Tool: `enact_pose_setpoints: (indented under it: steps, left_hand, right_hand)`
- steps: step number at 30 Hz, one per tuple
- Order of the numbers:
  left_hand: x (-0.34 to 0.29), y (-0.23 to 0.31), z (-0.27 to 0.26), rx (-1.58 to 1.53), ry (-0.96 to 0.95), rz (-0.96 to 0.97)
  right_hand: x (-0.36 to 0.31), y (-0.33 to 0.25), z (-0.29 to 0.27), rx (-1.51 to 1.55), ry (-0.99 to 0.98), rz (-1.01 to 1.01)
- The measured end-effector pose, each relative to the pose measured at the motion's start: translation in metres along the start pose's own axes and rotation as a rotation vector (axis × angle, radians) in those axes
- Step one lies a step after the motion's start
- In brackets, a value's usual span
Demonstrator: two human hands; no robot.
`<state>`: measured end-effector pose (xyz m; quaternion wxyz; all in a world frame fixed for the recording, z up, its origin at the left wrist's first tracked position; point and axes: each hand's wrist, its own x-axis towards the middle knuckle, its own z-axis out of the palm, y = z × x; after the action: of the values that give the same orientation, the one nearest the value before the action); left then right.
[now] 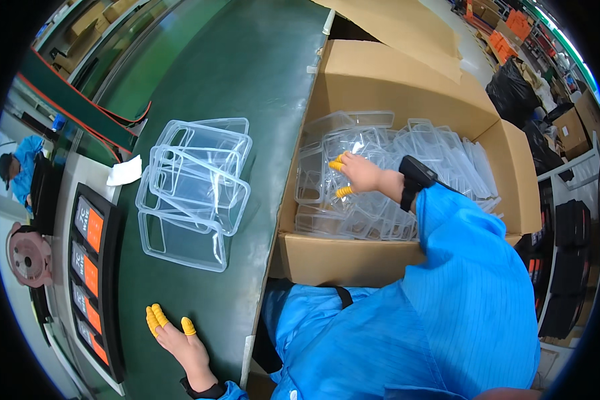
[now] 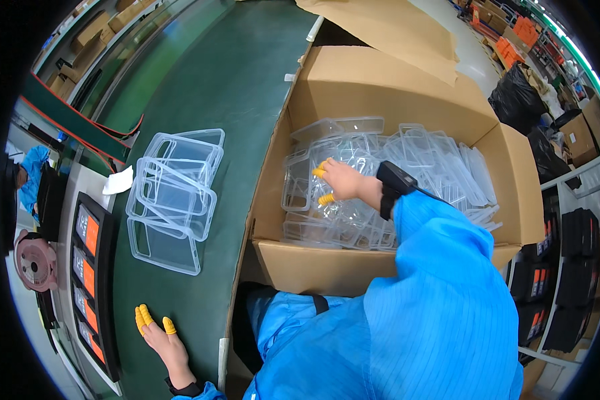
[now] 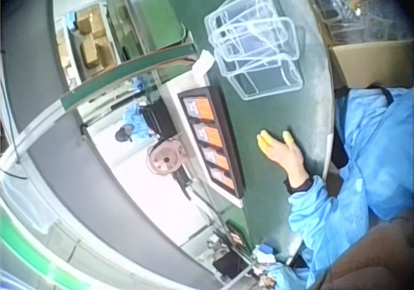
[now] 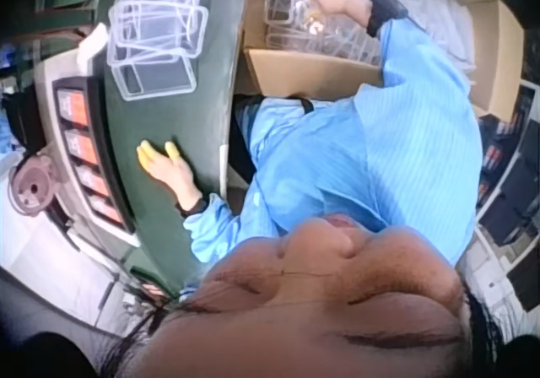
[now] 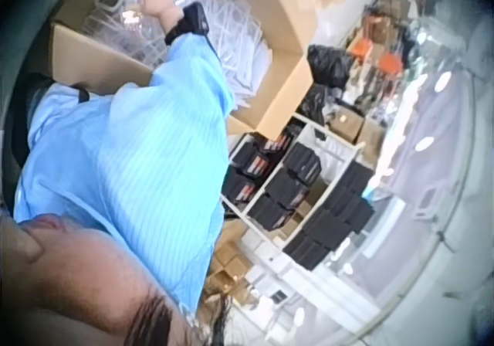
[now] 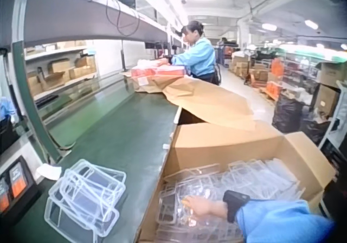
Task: Assembling and organizing mobile phone components and trays on a factory production line.
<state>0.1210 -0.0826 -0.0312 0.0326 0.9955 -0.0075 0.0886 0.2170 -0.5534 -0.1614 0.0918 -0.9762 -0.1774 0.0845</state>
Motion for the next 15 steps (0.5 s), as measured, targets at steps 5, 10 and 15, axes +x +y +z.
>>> enact_pose_setpoints:
  steps: [5, 10, 15]
  left_hand:
    - [0.001, 0.003, 0.002, 0.027, 0.003, -0.016]
    - [0.004, 0.003, 0.002, 0.030, -0.001, -0.055]
    - [0.005, 0.004, -0.001, 0.012, -0.027, -0.096]
  right_hand:
    - [0.052, -0.011, 0.016, -0.323, -0.214, -0.191]
    - [0.084, 0.003, 0.089, -0.463, -0.071, -0.371]
    - [0.085, 0.003, 0.075, -0.296, -0.147, -0.266]
